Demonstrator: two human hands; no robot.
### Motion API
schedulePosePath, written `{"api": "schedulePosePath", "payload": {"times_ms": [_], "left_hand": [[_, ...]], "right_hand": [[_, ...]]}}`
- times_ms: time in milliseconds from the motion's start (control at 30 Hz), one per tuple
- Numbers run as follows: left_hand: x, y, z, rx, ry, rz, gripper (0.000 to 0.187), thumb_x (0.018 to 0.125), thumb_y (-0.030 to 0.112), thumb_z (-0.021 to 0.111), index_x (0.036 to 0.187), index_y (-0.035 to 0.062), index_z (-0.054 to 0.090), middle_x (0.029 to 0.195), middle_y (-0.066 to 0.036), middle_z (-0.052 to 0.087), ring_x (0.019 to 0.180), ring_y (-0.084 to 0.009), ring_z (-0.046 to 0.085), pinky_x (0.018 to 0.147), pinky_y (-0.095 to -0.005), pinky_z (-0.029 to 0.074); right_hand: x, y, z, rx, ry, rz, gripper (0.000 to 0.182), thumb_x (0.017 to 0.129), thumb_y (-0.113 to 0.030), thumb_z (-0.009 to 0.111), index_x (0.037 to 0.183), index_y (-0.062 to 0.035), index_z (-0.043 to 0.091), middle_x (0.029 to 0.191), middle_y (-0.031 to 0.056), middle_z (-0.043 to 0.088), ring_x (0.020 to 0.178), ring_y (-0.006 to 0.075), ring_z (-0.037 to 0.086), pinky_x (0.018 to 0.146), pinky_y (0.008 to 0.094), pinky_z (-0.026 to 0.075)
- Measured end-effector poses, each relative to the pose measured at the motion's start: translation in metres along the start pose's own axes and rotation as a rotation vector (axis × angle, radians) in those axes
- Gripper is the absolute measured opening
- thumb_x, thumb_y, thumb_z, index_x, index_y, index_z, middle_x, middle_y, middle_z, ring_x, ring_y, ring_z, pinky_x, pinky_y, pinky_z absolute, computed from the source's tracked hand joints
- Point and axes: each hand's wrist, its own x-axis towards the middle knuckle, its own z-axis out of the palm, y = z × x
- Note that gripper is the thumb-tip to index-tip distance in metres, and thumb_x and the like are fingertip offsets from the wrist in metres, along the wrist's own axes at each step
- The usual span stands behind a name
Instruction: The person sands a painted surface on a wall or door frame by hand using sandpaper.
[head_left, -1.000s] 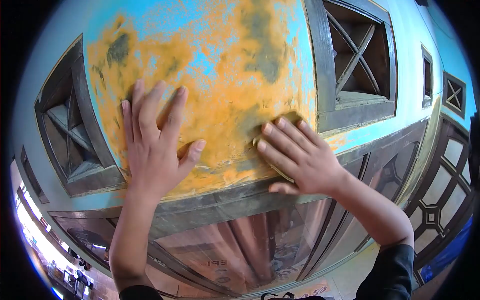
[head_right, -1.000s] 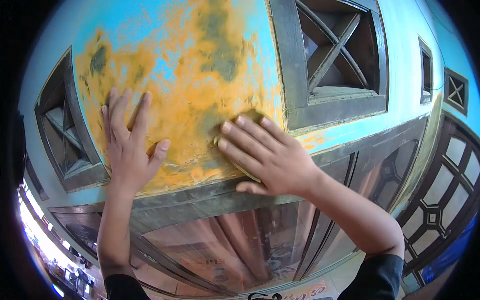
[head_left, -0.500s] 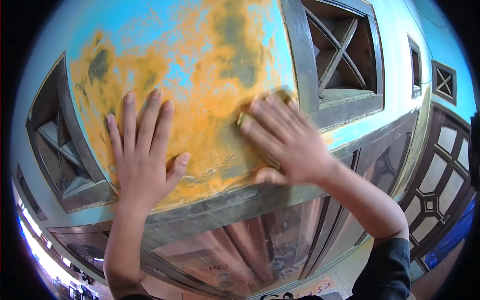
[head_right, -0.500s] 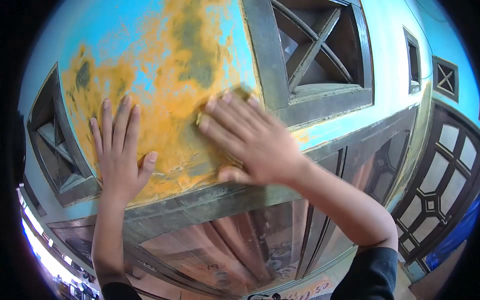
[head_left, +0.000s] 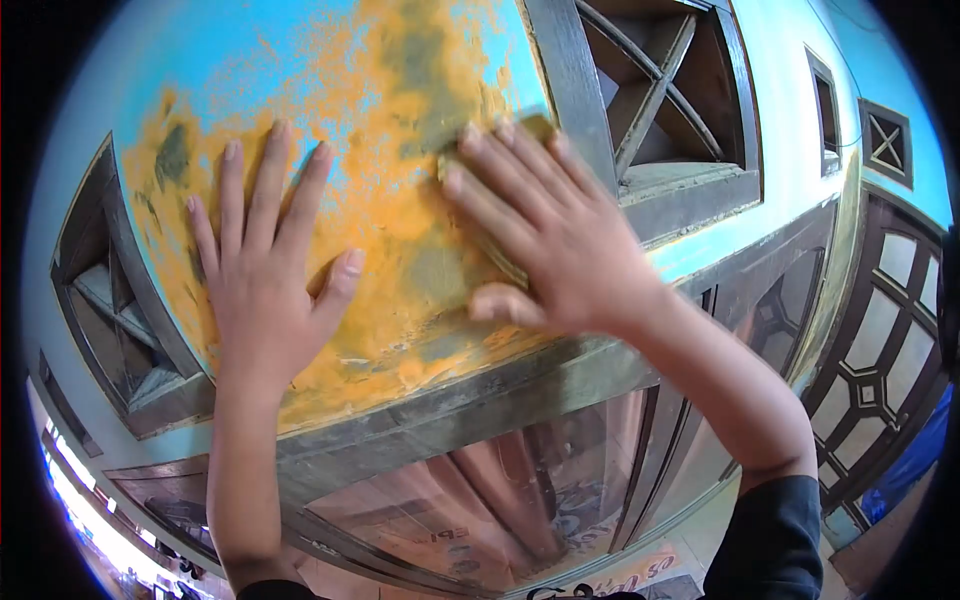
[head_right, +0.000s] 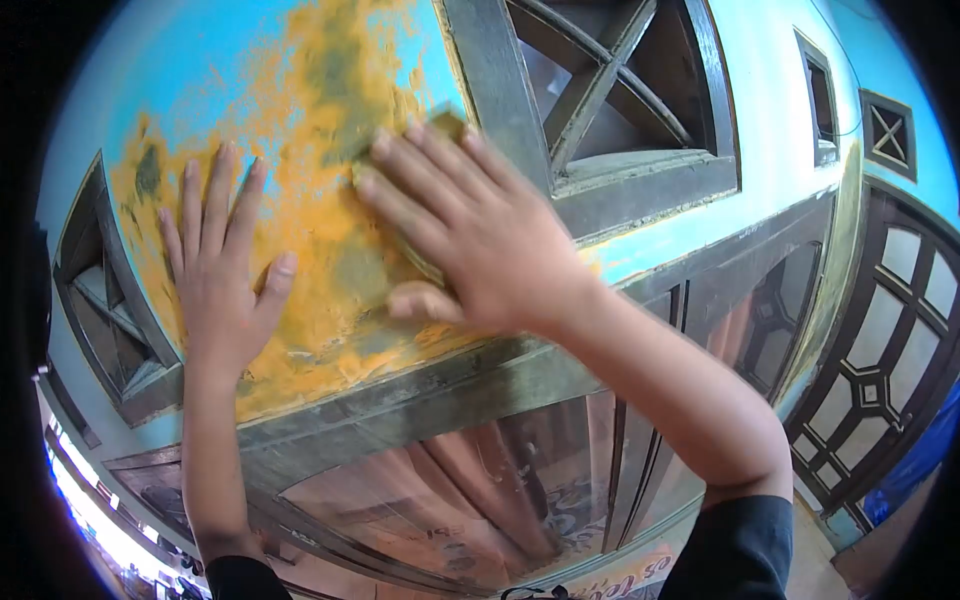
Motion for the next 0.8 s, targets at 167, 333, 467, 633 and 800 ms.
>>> {"api": "schedulePosePath", "payload": {"times_ms": [167,333,467,633,800], "left_hand": [[-0.003,0.009,0.002,-0.022,0.004,-0.001,0.069,0.096,0.057,0.042,0.153,0.0188,0.039,0.163,-0.009,0.027,0.150,-0.0392,0.018,0.118,-0.0615,0.010],[0.004,0.021,0.001,-0.028,0.027,0.033,0.068,0.094,0.050,0.049,0.154,0.0199,0.038,0.163,-0.011,0.025,0.150,-0.0411,0.018,0.118,-0.0618,0.011],[0.018,0.039,-0.001,-0.064,0.021,0.064,0.068,0.091,0.045,0.054,0.153,0.0205,0.039,0.163,-0.011,0.025,0.150,-0.0409,0.018,0.118,-0.0613,0.011],[0.012,0.033,-0.002,-0.158,0.006,0.067,0.067,0.091,0.046,0.054,0.152,0.0214,0.041,0.163,-0.011,0.026,0.150,-0.0380,0.019,0.118,-0.0607,0.010],[0.011,0.006,-0.005,-0.155,-0.016,0.144,0.068,0.091,0.052,0.053,0.151,0.0222,0.042,0.162,-0.010,0.027,0.151,-0.0343,0.020,0.119,-0.0597,0.009]], "right_hand": [[-0.061,-0.029,0.007,0.017,-0.192,-0.154,0.074,0.098,-0.068,0.020,0.155,-0.0233,0.033,0.160,0.0044,0.033,0.149,0.0237,0.028,0.122,0.0457,0.017],[-0.032,0.002,-0.001,0.024,-0.124,-0.049,0.072,0.098,-0.068,0.028,0.154,-0.0244,0.035,0.159,0.0068,0.034,0.148,0.0282,0.030,0.123,0.0459,0.017],[0.048,0.054,0.005,-0.053,0.300,0.102,0.072,0.096,-0.064,0.041,0.151,-0.0182,0.040,0.155,0.0152,0.038,0.145,0.0358,0.032,0.120,0.0503,0.020],[0.029,0.021,-0.003,-0.040,0.145,0.042,0.081,0.094,-0.069,0.036,0.152,-0.0125,0.037,0.157,0.0145,0.036,0.146,0.0346,0.031,0.120,0.0503,0.021],[-0.047,-0.016,-0.004,0.026,-0.204,-0.167,0.078,0.095,-0.072,0.026,0.155,-0.0223,0.034,0.161,0.0058,0.032,0.148,0.0247,0.029,0.122,0.0474,0.018]]}}
